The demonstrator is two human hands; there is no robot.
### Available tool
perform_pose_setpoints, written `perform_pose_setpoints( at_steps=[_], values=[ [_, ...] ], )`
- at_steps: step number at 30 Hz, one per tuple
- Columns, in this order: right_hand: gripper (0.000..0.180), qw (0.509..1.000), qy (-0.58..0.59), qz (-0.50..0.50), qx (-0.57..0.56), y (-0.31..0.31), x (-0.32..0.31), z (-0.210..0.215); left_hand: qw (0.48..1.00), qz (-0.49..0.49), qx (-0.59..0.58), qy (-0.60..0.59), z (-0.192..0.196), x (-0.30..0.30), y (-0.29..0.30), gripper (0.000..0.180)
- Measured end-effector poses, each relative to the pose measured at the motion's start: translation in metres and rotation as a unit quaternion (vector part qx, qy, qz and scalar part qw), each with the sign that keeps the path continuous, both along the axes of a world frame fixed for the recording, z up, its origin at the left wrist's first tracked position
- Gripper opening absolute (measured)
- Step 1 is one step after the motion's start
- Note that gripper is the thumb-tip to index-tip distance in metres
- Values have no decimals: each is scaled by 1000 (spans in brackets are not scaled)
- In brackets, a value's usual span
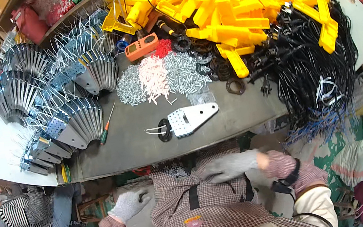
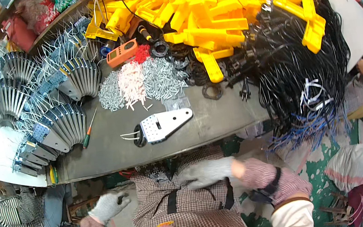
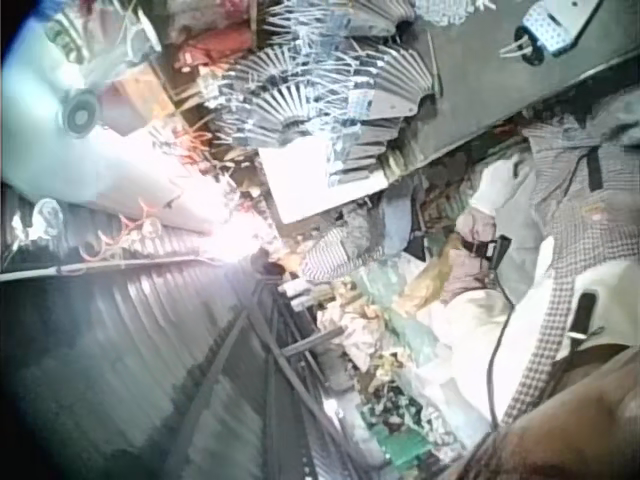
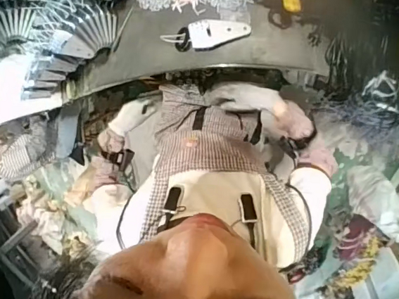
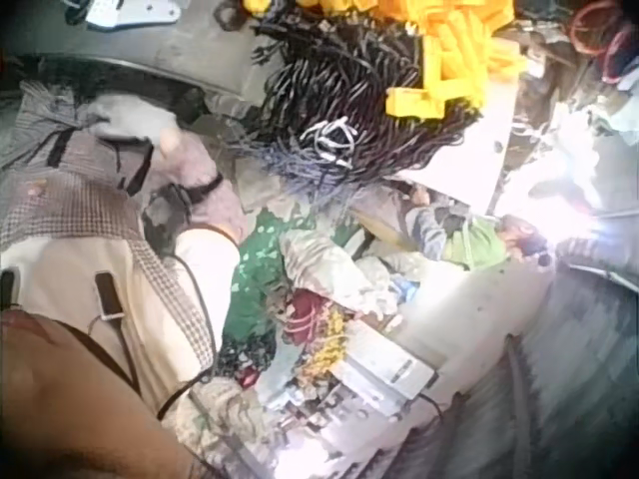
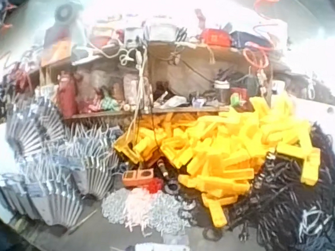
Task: Assembling plastic and metal components using a pneumatic rivet gun and soldering wires.
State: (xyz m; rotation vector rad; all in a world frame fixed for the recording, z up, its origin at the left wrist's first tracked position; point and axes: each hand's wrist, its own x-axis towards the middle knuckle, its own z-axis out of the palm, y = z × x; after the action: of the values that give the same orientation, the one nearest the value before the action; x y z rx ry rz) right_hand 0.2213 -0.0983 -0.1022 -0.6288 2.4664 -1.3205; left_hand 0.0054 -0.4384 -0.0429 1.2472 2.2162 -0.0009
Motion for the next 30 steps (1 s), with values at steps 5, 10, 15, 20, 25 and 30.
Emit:
perform_pose_setpoints(
  at_steps=[5,10,15,20,25,30],
  values=[
    [29,978,104,-179,-13,54,6,117,912,-208,341,93,112,-13,143,79],
    [38,926,238,-245,160,72,-51,115,944,-265,193,40,85,-60,197,100],
    [46,937,178,-234,188,63,-80,93,954,-136,264,-24,55,-62,181,94],
    [47,930,189,-236,207,58,-90,90,931,-73,351,-71,35,-60,186,86],
    [47,924,167,-234,250,61,-76,95,936,-135,322,-41,47,-63,207,84],
    [34,866,267,-298,299,68,-58,160,928,-177,329,-6,37,-70,205,88]
  ],
)
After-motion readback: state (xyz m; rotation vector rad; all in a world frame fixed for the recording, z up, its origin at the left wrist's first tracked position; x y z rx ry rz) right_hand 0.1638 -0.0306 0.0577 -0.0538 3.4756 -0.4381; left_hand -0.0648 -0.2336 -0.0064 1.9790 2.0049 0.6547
